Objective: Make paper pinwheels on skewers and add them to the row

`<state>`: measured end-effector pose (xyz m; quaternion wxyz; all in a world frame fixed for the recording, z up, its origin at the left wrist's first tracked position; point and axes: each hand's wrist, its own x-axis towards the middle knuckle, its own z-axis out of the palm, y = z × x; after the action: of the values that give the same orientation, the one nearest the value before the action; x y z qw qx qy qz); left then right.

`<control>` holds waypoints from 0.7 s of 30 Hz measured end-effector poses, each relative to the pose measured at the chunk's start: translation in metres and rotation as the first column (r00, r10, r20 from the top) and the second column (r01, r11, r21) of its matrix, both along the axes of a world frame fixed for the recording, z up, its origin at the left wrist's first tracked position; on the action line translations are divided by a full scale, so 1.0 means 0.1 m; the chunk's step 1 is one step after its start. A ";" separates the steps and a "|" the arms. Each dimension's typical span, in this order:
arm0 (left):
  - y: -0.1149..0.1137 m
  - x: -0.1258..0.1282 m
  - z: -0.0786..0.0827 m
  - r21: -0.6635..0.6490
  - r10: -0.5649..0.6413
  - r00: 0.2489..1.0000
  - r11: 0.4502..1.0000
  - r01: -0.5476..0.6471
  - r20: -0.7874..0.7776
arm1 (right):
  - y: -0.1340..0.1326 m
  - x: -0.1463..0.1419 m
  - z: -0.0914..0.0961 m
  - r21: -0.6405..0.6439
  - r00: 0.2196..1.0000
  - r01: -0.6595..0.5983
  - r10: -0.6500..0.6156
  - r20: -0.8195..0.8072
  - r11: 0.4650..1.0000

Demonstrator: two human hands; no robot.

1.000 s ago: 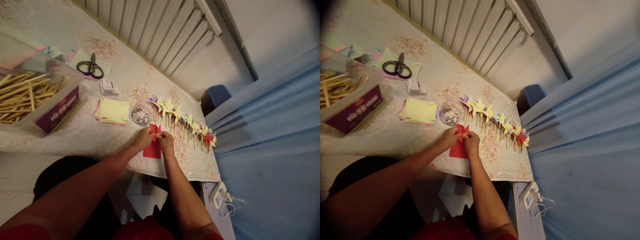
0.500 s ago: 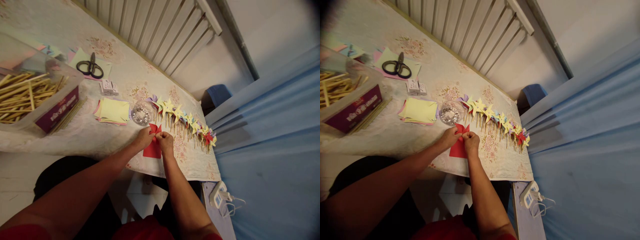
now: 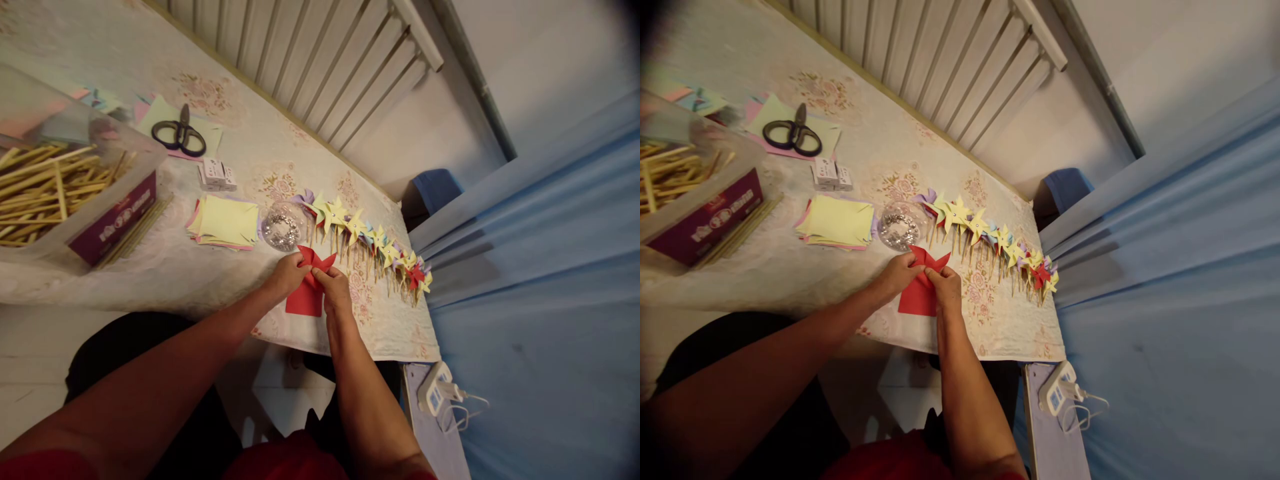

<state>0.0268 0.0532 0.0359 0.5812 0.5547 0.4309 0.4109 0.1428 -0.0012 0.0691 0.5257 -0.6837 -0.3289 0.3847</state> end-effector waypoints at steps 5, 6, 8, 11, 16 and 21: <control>0.00 -0.01 0.00 -0.011 0.000 1.000 1.000 0.000 0.015 | 0.00 0.00 0.03 0.014 0.998 -0.003 0.004 -0.058 1.000; 0.00 -0.01 0.00 -0.014 0.001 1.000 1.000 -0.001 0.023 | 0.00 0.00 0.02 0.016 0.999 -0.002 0.003 -0.052 1.000; -0.01 -0.01 0.01 -0.015 0.008 0.999 1.000 -0.007 0.047 | 0.00 0.02 0.02 0.018 0.999 -0.004 0.005 -0.044 1.000; -0.01 -0.02 0.02 -0.019 0.016 0.998 1.000 -0.014 0.067 | 0.00 0.03 0.02 0.000 0.998 -0.015 0.015 -0.061 1.000; -0.01 -0.01 0.02 -0.077 -0.017 0.995 0.997 0.024 0.100 | 0.01 0.02 0.06 -0.031 0.997 -0.036 0.034 -0.065 0.999; -0.03 -0.01 0.02 -0.135 -0.099 0.969 0.982 0.131 0.226 | 0.00 0.04 0.06 -0.047 0.999 -0.028 0.026 -0.041 0.998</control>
<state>0.0262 0.0505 0.0374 0.6875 0.4856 0.3610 0.4015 0.1463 -0.0009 0.0756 0.5103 -0.6837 -0.3182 0.4133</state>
